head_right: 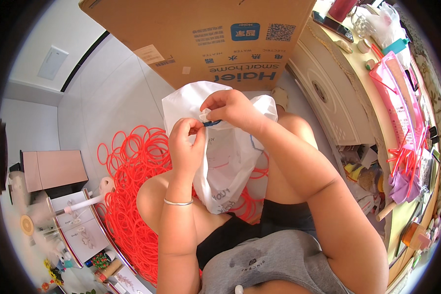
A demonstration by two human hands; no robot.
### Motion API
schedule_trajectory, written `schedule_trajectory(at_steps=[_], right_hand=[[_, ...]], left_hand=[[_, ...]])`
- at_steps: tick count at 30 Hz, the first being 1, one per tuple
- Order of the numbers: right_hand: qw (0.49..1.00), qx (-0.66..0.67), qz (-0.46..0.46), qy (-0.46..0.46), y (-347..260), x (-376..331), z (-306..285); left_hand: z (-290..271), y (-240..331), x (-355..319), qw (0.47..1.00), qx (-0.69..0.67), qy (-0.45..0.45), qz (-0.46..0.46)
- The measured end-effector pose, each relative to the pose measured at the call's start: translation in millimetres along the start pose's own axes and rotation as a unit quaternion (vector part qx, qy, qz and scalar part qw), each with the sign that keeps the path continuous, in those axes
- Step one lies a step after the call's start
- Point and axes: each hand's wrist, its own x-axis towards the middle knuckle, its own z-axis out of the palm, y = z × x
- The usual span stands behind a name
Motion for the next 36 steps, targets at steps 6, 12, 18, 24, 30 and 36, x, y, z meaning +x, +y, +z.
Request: schedule_trajectory(at_steps=[6, 12, 18, 24, 30, 36], right_hand=[[1.0, 0.018, -0.009, -0.024, 0.2, -1.5, -3.3], [0.999, -0.023, -0.007, -0.023, -5.4, -3.6, -4.4], [0.998, -0.058, -0.021, -0.013, -3.5, -3.8, -1.9], [0.998, -0.061, -0.022, -0.013, -6.0, -5.8, -1.2], [0.997, -0.074, -0.027, -0.006, -6.5, -5.9, 0.2], [0.998, -0.048, -0.041, 0.006, 2.7, -3.6, -2.0]], left_hand=[[-12.5, -5.2, -6.9, 0.923, -0.32, -0.011, -0.213], [-11.9, -3.0, -7.3, 0.906, -0.365, 0.035, -0.213], [-10.9, 9.6, -8.9, 0.936, -0.306, 0.099, -0.143], [-13.3, 8.5, -9.8, 0.946, -0.293, 0.095, -0.101], [-15.6, 9.0, -10.5, 0.943, -0.309, 0.082, -0.094], [-9.7, 10.2, -10.4, 0.988, -0.103, 0.052, -0.106]])
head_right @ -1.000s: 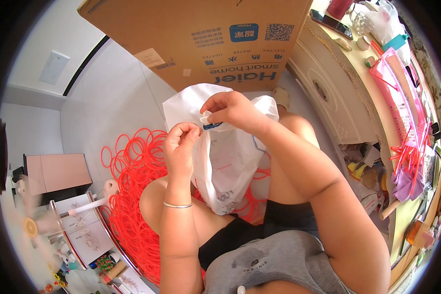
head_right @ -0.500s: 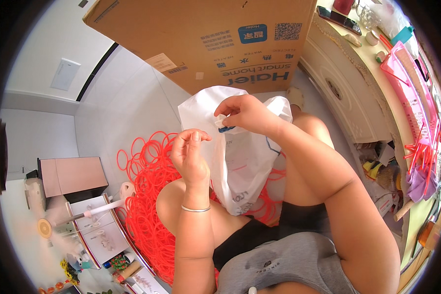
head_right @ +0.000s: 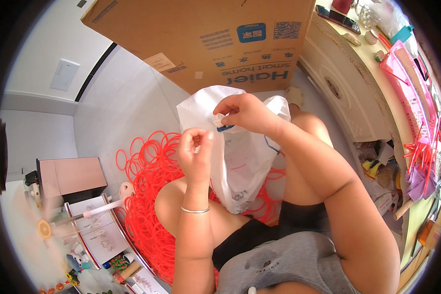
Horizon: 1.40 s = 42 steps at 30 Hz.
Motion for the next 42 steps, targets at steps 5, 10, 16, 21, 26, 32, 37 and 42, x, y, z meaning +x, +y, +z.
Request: schedule_trajectory(at_steps=[5, 10, 16, 21, 26, 32, 37, 42], right_hand=[[1.0, -0.01, -0.011, -0.004, 3.8, 3.4, -4.1], [0.979, -0.137, -0.147, 0.038, -7.7, -6.3, -1.7], [0.955, -0.181, -0.213, 0.098, -1.7, -7.9, 0.0], [0.993, -0.034, -0.008, 0.117, -16.3, -11.2, 0.6], [0.99, -0.02, -0.07, 0.12, -8.5, -8.9, -2.0], [0.948, -0.157, -0.221, 0.165, -10.2, -11.4, 2.4], [0.851, -0.34, -0.368, 0.158, -21.9, -14.5, 6.4], [0.784, -0.441, -0.414, 0.14, -8.1, -9.0, 13.0]], left_hand=[[14.7, -11.3, -12.5, 0.966, 0.253, -0.049, 0.016], [16.6, -15.4, -8.5, 0.987, 0.159, -0.005, -0.004], [13.9, -11.9, -6.3, 0.987, 0.159, 0.021, 0.03], [11.1, 4.5, -5.0, 0.989, 0.14, -0.022, 0.041], [8.8, -1.4, -2.0, 0.981, 0.138, -0.048, 0.131], [10.6, -4.0, -3.0, 0.984, 0.157, -0.045, 0.075], [9.0, -4.2, -2.0, 0.984, 0.163, -0.042, 0.049], [8.5, -5.9, -1.8, 0.987, 0.148, -0.031, 0.061]])
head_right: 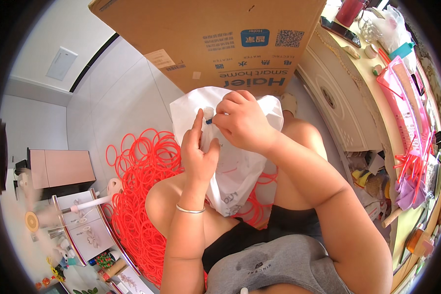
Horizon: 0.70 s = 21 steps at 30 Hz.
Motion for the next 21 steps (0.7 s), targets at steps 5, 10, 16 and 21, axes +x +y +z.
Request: schedule_trajectory(at_steps=[5, 10, 16, 21], right_hand=[[0.999, 0.013, 0.033, 0.006, -5.8, 2.8, 3.8], [1.0, -0.014, 0.013, -0.004, -5.3, 2.1, 7.5], [0.999, -0.016, -0.012, -0.033, -1.4, 1.1, 20.5], [0.997, 0.054, 0.061, -0.009, 2.2, -0.6, 19.5]], left_hand=[[-3.2, 1.9, -1.2, 1.0, -0.008, -0.003, -0.014], [-1.8, 3.9, -3.4, 1.0, 0.0, -0.011, -0.013], [-1.6, 0.6, -2.5, 0.999, -0.009, -0.015, -0.03], [-6.3, 1.6, 1.2, 0.997, -0.03, -0.022, -0.062]])
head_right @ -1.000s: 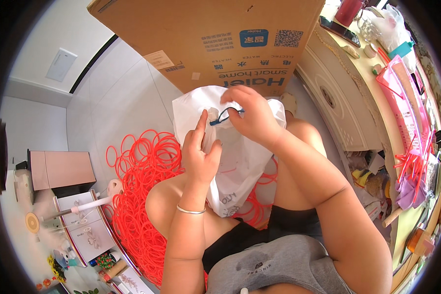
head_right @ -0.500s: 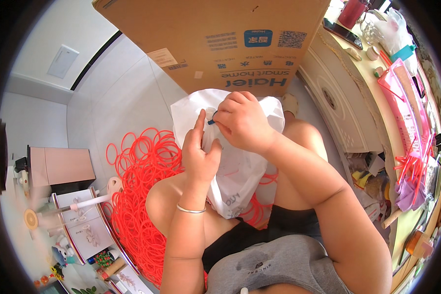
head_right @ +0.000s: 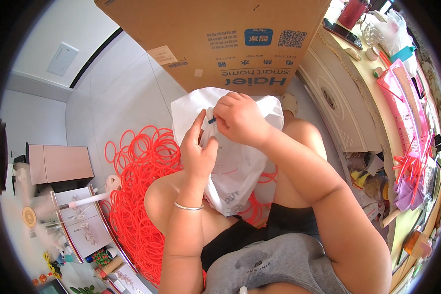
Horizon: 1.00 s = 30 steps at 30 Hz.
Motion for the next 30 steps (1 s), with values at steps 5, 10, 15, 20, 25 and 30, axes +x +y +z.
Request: schedule_trajectory(at_steps=[5, 10, 15, 20, 25, 30], right_hand=[[0.993, 0.008, 0.11, 0.052, 18.7, 3.4, -22.7], [0.998, 0.044, -0.025, 0.026, -4.3, -0.7, -12.9], [0.998, -0.015, -0.063, 0.012, -5.6, 2.1, -1.3], [1.0, 0.002, -0.002, -0.008, -7.4, 0.2, 1.2], [0.999, 0.002, -0.014, -0.05, -7.7, -1.7, -4.3], [1.0, -0.006, -0.001, -0.022, -10.6, 0.6, -3.0]], left_hand=[[-7.7, -11.3, 1.9, 0.998, -0.026, 0.052, -0.025], [-4.4, -7.3, 0.2, 0.997, -0.055, 0.047, 0.003], [-1.6, 4.2, -3.7, 1.0, -0.027, 0.01, -0.008], [-2.3, 8.4, -2.6, 1.0, -0.012, -0.005, -0.022], [1.6, 2.6, -3.1, 0.999, -0.02, -0.011, -0.033], [-0.2, 0.8, -2.8, 0.999, -0.015, 0.01, -0.03]])
